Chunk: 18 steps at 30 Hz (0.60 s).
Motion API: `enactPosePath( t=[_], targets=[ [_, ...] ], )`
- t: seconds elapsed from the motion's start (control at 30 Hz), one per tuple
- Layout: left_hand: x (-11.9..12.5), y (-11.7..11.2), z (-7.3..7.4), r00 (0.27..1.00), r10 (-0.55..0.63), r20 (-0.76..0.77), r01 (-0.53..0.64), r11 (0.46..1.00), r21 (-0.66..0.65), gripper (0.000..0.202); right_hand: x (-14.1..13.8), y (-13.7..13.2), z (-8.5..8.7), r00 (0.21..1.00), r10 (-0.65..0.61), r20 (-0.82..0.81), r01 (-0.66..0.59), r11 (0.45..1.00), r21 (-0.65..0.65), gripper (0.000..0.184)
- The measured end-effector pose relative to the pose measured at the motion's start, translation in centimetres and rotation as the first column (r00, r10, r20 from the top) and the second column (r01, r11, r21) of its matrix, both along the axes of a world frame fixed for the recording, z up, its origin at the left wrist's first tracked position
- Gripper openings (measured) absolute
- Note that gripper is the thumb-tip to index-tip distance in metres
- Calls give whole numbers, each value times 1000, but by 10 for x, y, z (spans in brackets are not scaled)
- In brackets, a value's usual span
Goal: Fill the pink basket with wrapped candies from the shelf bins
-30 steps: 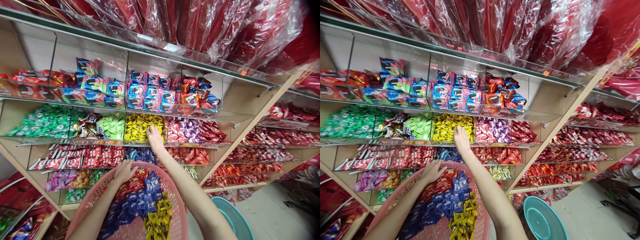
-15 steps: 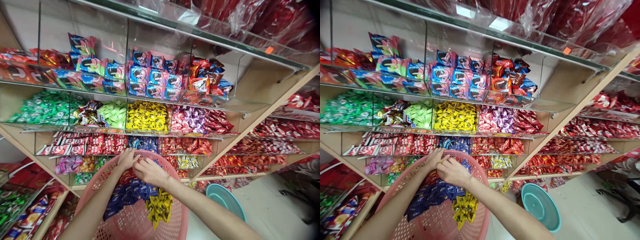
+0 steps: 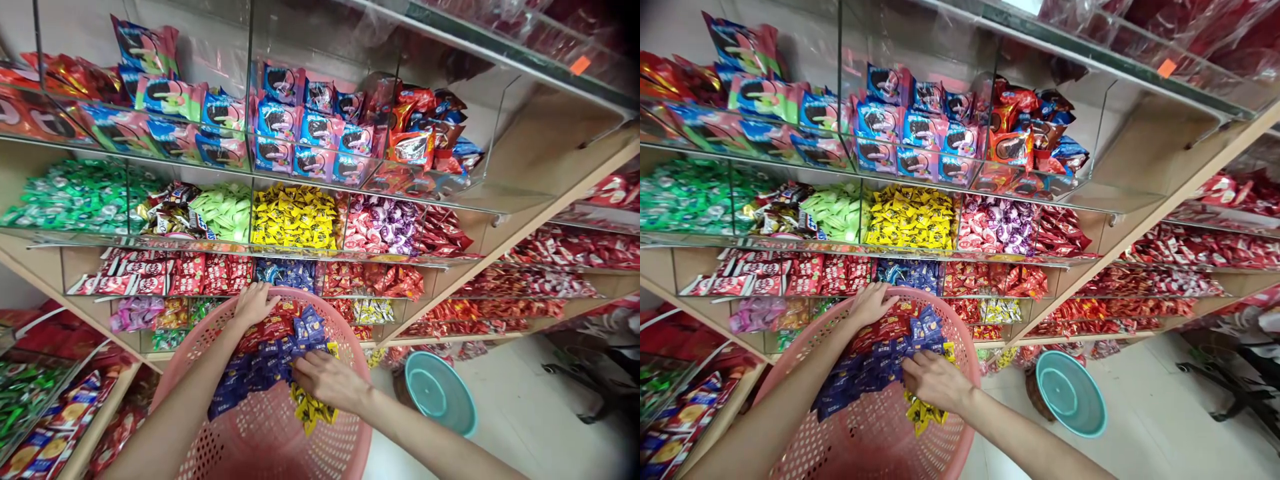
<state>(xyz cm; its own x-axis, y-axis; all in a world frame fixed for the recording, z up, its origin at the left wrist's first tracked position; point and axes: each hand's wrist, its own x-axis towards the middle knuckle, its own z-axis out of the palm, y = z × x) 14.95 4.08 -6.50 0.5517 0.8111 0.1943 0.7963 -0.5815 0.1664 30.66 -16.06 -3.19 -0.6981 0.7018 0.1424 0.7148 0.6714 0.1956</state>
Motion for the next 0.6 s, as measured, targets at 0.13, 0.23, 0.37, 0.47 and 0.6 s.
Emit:
enactPosePath(
  t=[0.13,0.23,0.37,0.47,0.6],
  targets=[
    [1,-1,1,1000,-5,-1,5,1000,1,45,6,-5,-5,1000,-26,8,26,1000,-5,18],
    [1,-1,3,1000,-2,0,2,1000,-1,45,6,-6,-6,999,-33,8,33,999,-12,15],
    [1,-2,4,1000,-1,-1,1,1000,-16,45,6,-7,-6,999,-36,8,36,999,-12,15],
    [1,-2,5,1000,-1,-1,1,1000,-15,46,9,-9,-5,999,-44,27,44,999,-13,17],
    [1,-2,4,1000,-4,0,4,1000,-10,46,19,-14,1,992,-83,100,89,994,-57,16]
  ],
)
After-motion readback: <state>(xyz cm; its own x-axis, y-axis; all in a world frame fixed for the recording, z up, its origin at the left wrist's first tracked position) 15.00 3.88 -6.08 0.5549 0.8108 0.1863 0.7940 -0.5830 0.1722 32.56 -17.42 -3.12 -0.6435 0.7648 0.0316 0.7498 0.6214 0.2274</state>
